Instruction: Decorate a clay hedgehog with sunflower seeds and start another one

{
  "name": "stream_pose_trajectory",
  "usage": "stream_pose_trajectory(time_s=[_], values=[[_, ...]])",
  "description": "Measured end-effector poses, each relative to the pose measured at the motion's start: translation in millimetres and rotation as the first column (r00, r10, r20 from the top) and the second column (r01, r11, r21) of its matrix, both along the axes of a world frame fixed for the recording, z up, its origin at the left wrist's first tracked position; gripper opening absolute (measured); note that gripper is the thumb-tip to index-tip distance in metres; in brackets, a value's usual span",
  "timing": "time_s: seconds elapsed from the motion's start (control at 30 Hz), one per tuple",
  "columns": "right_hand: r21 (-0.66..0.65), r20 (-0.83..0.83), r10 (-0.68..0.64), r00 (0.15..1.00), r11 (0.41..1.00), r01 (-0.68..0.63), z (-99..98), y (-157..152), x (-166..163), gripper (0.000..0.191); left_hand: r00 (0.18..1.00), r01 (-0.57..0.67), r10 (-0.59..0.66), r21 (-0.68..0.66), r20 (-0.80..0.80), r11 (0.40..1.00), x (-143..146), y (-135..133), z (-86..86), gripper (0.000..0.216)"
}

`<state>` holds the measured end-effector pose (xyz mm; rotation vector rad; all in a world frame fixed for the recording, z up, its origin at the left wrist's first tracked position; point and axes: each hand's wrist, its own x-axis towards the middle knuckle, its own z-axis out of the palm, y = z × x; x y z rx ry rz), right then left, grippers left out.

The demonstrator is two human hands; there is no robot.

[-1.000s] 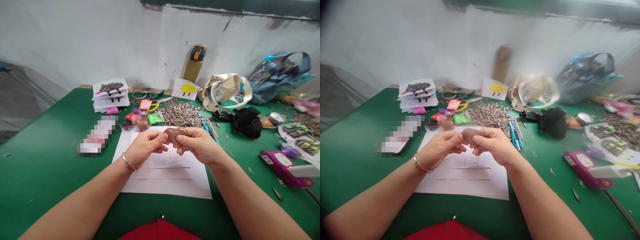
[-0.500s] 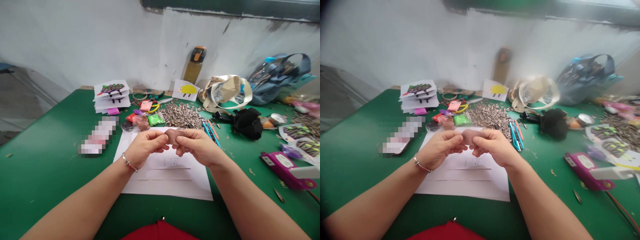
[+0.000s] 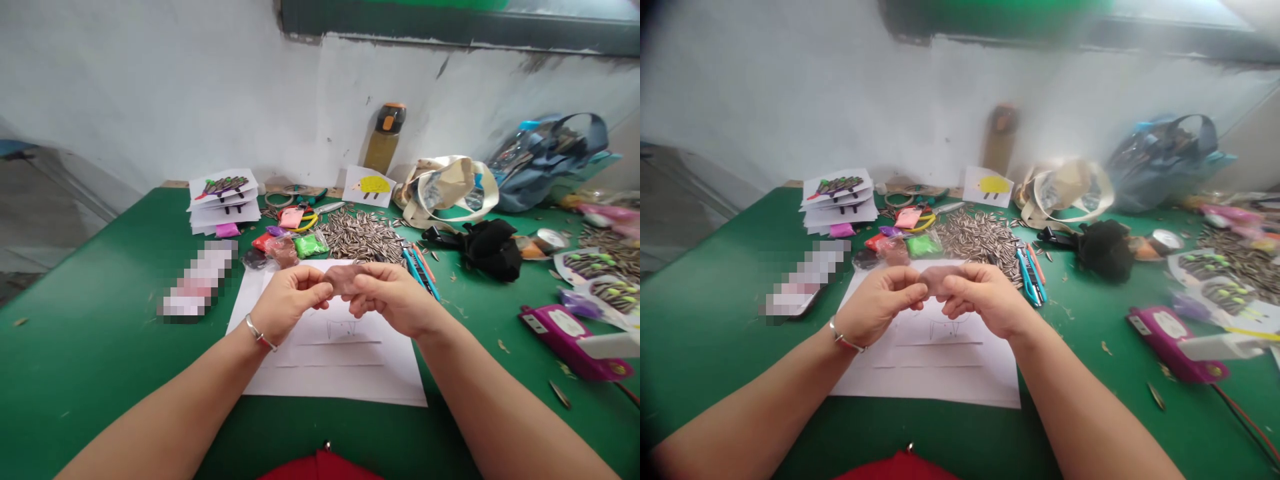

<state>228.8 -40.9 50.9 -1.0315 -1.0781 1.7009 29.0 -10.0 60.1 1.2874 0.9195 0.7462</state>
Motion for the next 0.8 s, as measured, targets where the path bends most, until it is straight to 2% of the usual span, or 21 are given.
stream_pose_trajectory(time_s=[0.1, 0.2, 0.27, 0.4, 0.53, 0.67, 0.8], values=[[0.033, 0.045, -0.028, 0.999, 0.999, 0.026, -0.3, 0.5, -1.6, 0.024, 0.999, 0.036, -0.036, -0.054, 0.018, 0.998, -0.1, -0.9, 0.5, 0.029], [0.076, 0.062, -0.027, 0.998, 0.997, 0.022, 0.4, 1.1, -0.6, 0.024, 0.997, 0.076, -0.072, -0.123, 0.037, 0.989, -1.0, -1.6, 0.9, 0.052], [0.096, 0.061, -0.017, 0.998, 0.995, 0.011, 0.8, 0.9, -0.1, 0.025, 0.995, 0.093, -0.087, -0.12, 0.056, 0.988, -1.6, -1.9, 1.3, 0.063], [0.1, 0.055, 0.042, 0.998, 0.994, -0.047, 0.2, -1.0, -2.6, 0.019, 0.991, 0.124, -0.119, -0.094, 0.056, 0.988, -1.5, -2.1, 2.3, 0.046], [0.086, 0.067, 0.141, 0.988, 0.985, -0.146, -1.6, -1.9, -5.6, 0.023, 0.997, 0.073, -0.07, -0.079, 0.044, 0.994, -0.3, -1.2, 2.5, 0.029], [0.015, 0.009, 0.131, 0.991, 0.991, -0.131, -4.1, -1.1, -6.2, 0.031, 0.999, 0.029, -0.027, -0.054, 0.043, 0.998, 0.2, -0.8, 2.1, 0.026], [0.037, 0.022, 0.092, 0.996, 0.995, -0.093, -4.4, -1.2, -8.5, 0.025, 0.997, 0.061, -0.058, -0.069, 0.048, 0.996, 0.1, -2.1, 1.9, 0.032]])
